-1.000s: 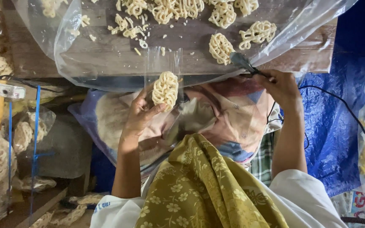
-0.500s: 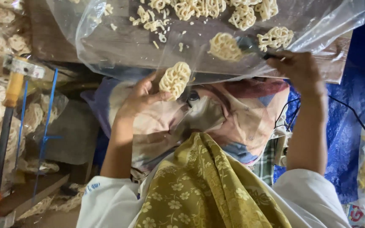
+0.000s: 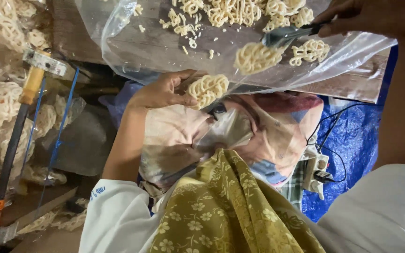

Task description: The person repeatedly scoops small portions of dried noodles from a large pile on a table using tongs and places them into clear plastic bags. They then fold the top of each bag to seal it and set it aside. The process is repeated continuously throughout the clip.

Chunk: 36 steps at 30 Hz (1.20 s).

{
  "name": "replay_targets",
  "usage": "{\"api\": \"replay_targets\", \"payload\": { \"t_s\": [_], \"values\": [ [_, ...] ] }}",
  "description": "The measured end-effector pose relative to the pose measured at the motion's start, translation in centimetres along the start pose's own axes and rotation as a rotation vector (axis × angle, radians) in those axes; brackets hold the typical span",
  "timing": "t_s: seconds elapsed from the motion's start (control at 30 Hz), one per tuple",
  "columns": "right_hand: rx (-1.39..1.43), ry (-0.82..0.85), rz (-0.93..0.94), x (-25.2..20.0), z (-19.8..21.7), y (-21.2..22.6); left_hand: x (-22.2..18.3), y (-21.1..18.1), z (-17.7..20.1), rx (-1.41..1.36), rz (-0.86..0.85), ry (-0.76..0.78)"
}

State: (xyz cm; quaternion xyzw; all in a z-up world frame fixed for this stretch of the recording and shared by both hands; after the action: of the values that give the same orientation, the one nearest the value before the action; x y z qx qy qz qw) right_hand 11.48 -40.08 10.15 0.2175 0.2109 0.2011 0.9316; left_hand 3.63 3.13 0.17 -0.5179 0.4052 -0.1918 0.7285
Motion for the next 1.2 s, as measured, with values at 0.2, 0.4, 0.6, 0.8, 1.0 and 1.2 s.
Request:
{"api": "replay_targets", "payload": {
  "t_s": [0.2,0.4,0.6,0.8,1.0,1.2],
  "values": [
    [-0.261,0.073,0.201,1.7,-0.4,3.3,1.2,0.1,-0.8,0.082,-0.122,0.042],
    [-0.181,0.054,-0.012,1.7,-0.4,6.2,0.9,-1.0,-1.9,-0.046,-0.19,0.003],
    [-0.134,0.045,0.01,1.4,-0.3,4.6,1.5,-0.2,-2.4,-0.148,-0.236,-0.027],
    [-0.123,0.08,-0.03,1.1,-0.7,7.3,1.9,-0.5,-2.6,-0.079,-0.198,-0.077],
    [-0.33,0.005,0.183,1.2,-0.6,7.4,2.1,-0.6,-3.0,-0.132,-0.268,-0.085],
    [-0.048,0.032,0.04,1.1,-0.1,10.9,2.4,-0.9,-3.5,-0.237,-0.305,-0.096]
  ]
}}
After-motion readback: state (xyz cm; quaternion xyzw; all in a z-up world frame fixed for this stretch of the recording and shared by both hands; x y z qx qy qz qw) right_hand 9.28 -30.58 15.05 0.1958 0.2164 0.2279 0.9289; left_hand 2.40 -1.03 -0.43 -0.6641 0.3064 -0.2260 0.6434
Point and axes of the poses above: each hand's wrist, its own x-axis towards the middle knuckle, its own z-axis out of the back of the hand, y = z × x, the point moved 5 cm from there along x, towards the middle knuckle, and after that the axes turned 6 degrees about x, right-handed, at the moved point
